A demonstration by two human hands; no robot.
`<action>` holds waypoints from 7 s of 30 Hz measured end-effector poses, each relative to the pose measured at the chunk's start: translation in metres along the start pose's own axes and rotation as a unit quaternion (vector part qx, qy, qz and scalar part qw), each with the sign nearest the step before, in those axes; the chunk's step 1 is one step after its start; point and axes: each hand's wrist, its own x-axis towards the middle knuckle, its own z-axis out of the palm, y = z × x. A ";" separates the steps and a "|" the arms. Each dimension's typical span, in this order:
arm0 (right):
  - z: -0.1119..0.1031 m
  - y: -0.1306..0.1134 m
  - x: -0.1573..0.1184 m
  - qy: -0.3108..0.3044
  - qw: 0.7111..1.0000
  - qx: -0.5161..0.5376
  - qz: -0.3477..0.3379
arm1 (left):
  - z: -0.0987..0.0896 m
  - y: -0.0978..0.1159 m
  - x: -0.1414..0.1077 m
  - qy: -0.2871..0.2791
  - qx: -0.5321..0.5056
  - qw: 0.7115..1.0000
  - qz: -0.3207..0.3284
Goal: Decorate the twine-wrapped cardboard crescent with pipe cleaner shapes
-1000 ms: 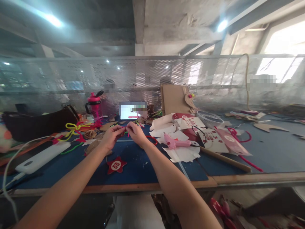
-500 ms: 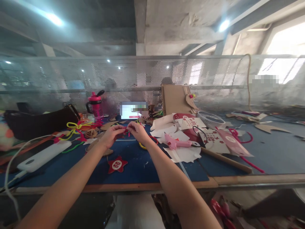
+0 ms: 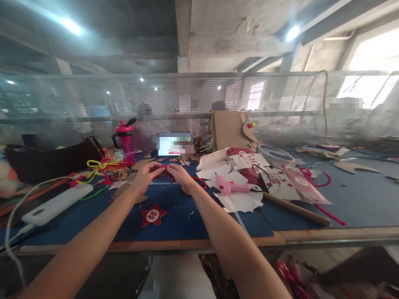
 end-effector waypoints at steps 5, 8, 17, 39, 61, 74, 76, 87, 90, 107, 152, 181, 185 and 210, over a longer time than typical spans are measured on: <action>0.005 -0.001 -0.002 0.017 0.996 0.080 0.039 | 0.001 0.003 -0.002 0.018 0.065 0.997 0.039; 0.005 0.000 -0.002 0.022 0.996 0.074 0.049 | 0.000 0.003 -0.002 0.021 0.108 0.992 0.058; 0.005 0.005 0.002 0.053 0.981 -0.139 -0.122 | 0.003 0.005 -0.002 0.021 -0.046 0.997 -0.051; -0.002 -0.006 -0.003 0.060 0.962 -0.211 -0.161 | 0.004 0.000 -0.001 0.039 -0.129 0.985 -0.105; -0.005 -0.004 0.000 0.036 0.967 -0.196 -0.161 | 0.000 0.002 -0.001 -0.019 -0.043 0.998 -0.035; -0.002 -0.005 -0.002 -0.003 0.981 -0.162 -0.102 | -0.008 0.007 0.000 -0.011 0.024 0.999 -0.018; -0.003 -0.005 -0.002 -0.012 0.975 -0.192 -0.110 | -0.011 0.007 0.001 -0.034 0.038 0.999 -0.019; 0.009 0.009 0.002 0.059 0.971 -0.150 -0.175 | 0.000 0.003 0.001 0.002 0.010 1.000 -0.002; 0.013 0.011 0.003 0.050 0.982 -0.098 -0.153 | 0.000 0.002 0.001 0.013 -0.013 1.000 -0.015; 0.011 0.007 -0.001 0.003 0.996 0.026 -0.088 | -0.009 0.003 0.003 -0.018 0.055 0.998 -0.010; -0.002 0.009 0.004 0.012 0.990 -0.084 -0.114 | -0.007 -0.002 0.004 -0.015 0.073 0.997 0.006; 0.000 0.014 0.005 0.061 0.986 -0.126 -0.088 | -0.003 -0.004 0.002 -0.007 0.070 0.997 -0.029; -0.002 0.009 0.003 0.067 0.975 -0.176 -0.118 | -0.003 -0.005 0.002 -0.018 0.061 0.997 -0.041; -0.002 0.008 0.003 0.054 0.992 -0.043 -0.106 | -0.002 -0.006 0.001 -0.051 0.114 0.992 -0.005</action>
